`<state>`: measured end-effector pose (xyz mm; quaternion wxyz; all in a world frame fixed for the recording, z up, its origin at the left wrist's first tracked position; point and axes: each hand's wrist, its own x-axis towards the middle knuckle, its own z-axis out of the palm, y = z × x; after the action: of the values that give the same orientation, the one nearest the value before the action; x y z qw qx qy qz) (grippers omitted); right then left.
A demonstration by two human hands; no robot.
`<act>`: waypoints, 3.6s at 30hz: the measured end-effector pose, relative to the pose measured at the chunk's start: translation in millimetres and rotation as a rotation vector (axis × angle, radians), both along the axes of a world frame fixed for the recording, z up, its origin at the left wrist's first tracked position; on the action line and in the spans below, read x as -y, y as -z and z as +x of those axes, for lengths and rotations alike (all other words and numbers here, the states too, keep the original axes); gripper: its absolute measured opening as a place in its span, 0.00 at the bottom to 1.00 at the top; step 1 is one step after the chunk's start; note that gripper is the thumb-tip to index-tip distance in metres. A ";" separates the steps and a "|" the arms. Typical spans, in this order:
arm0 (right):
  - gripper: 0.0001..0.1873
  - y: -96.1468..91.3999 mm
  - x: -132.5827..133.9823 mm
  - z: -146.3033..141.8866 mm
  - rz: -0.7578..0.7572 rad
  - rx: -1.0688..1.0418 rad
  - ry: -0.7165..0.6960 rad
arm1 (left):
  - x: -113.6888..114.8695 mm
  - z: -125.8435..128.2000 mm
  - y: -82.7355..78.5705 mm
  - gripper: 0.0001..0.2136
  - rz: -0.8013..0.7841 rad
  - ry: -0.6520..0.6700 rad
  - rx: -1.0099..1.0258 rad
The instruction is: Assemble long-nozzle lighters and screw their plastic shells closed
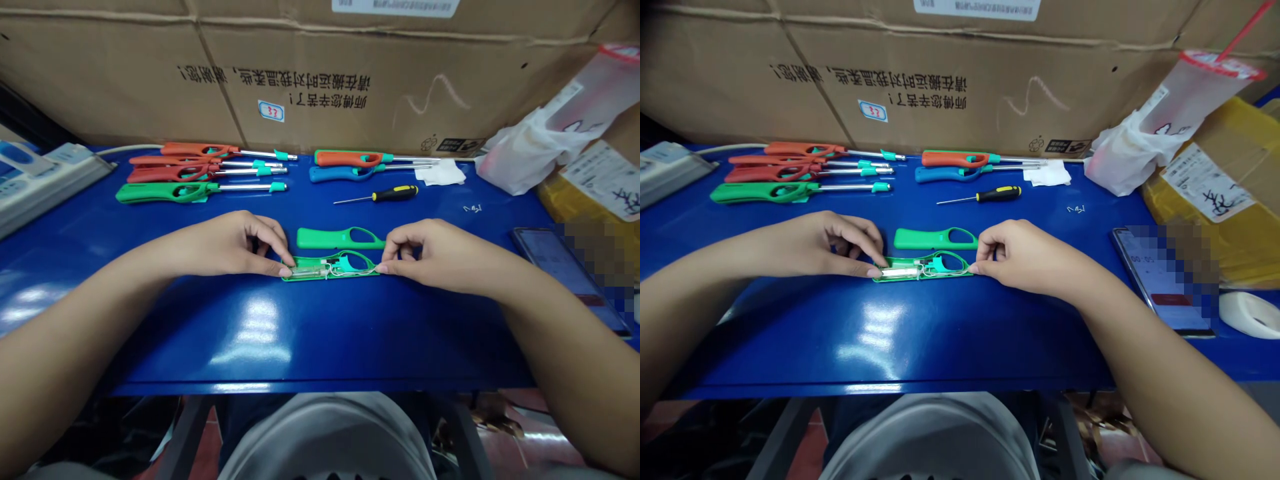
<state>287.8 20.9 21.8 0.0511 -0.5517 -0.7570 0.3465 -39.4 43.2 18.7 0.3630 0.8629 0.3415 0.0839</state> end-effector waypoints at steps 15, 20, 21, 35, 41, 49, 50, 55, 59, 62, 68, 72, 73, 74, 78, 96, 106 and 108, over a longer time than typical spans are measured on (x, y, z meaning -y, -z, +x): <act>0.12 -2.1 -6.1 4.5 0.108 -0.207 0.084 | 1.8 12.6 8.3 0.13 0.072 -0.367 0.164; 0.09 8.8 -13.9 11.4 0.444 -0.092 0.099 | 2.8 15.4 25.1 0.21 0.362 -0.438 0.054; 0.10 11.5 -15.0 11.9 0.449 -0.060 0.073 | 2.8 15.5 27.7 0.22 0.363 -0.415 0.046; 0.08 21.8 -16.4 5.1 0.302 0.020 0.058 | 0.3 14.6 35.5 0.20 0.310 -0.336 0.061; 0.08 25.0 -14.8 5.4 0.346 -0.020 0.004 | -1.7 14.3 38.9 0.20 0.285 -0.321 0.087; 0.04 18.2 1.7 -10.3 0.364 -0.318 -0.237 | 1.2 17.2 32.3 0.22 0.259 -0.341 0.059; 0.02 18.5 2.8 -11.6 0.344 -0.328 -0.256 | 1.3 17.4 32.3 0.22 0.261 -0.342 0.060; 0.03 20.2 3.9 -11.8 0.306 -0.296 -0.285 | 0.9 18.3 33.3 0.22 0.263 -0.341 0.061; 0.03 19.2 4.2 -10.7 0.325 -0.252 -0.309 | 1.1 18.8 32.6 0.22 0.258 -0.340 0.053; 0.04 18.2 4.5 -10.9 0.347 -0.226 -0.321 | 1.1 18.5 32.2 0.23 0.264 -0.340 0.047; 0.03 18.1 5.1 -12.1 0.351 -0.192 -0.321 | 0.2 16.6 33.1 0.22 0.274 -0.339 0.055; 0.02 19.7 5.5 -14.0 0.322 -0.220 -0.281 | -0.1 16.8 34.1 0.22 0.275 -0.334 0.058; 0.02 19.9 5.5 -14.2 0.316 -0.228 -0.269 | -0.1 17.0 34.2 0.22 0.276 -0.333 0.059; 0.03 19.8 5.5 -14.3 0.314 -0.233 -0.261 | 0.0 17.1 34.1 0.22 0.277 -0.333 0.060; 0.02 17.4 5.6 -12.3 0.327 -0.214 -0.294 | 0.1 16.9 33.3 0.23 0.265 -0.335 0.055; 0.09 10.2 14.8 -16.4 0.533 0.085 -0.419 | -1.5 16.8 35.9 0.22 0.251 -0.343 0.061; 0.06 12.4 0.9 -4.2 0.597 -0.078 -0.060 | -7.8 10.2 34.0 0.20 0.254 -0.335 0.015; 0.08 19.3 -6.3 0.1 0.584 -0.044 -0.023 | -8.5 9.1 34.1 0.20 0.255 -0.323 -0.002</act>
<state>287.9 27.2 2.5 0.2202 -0.4974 -0.8295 0.1266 -30.3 51.8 -15.4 0.2323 0.8360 0.4622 0.1829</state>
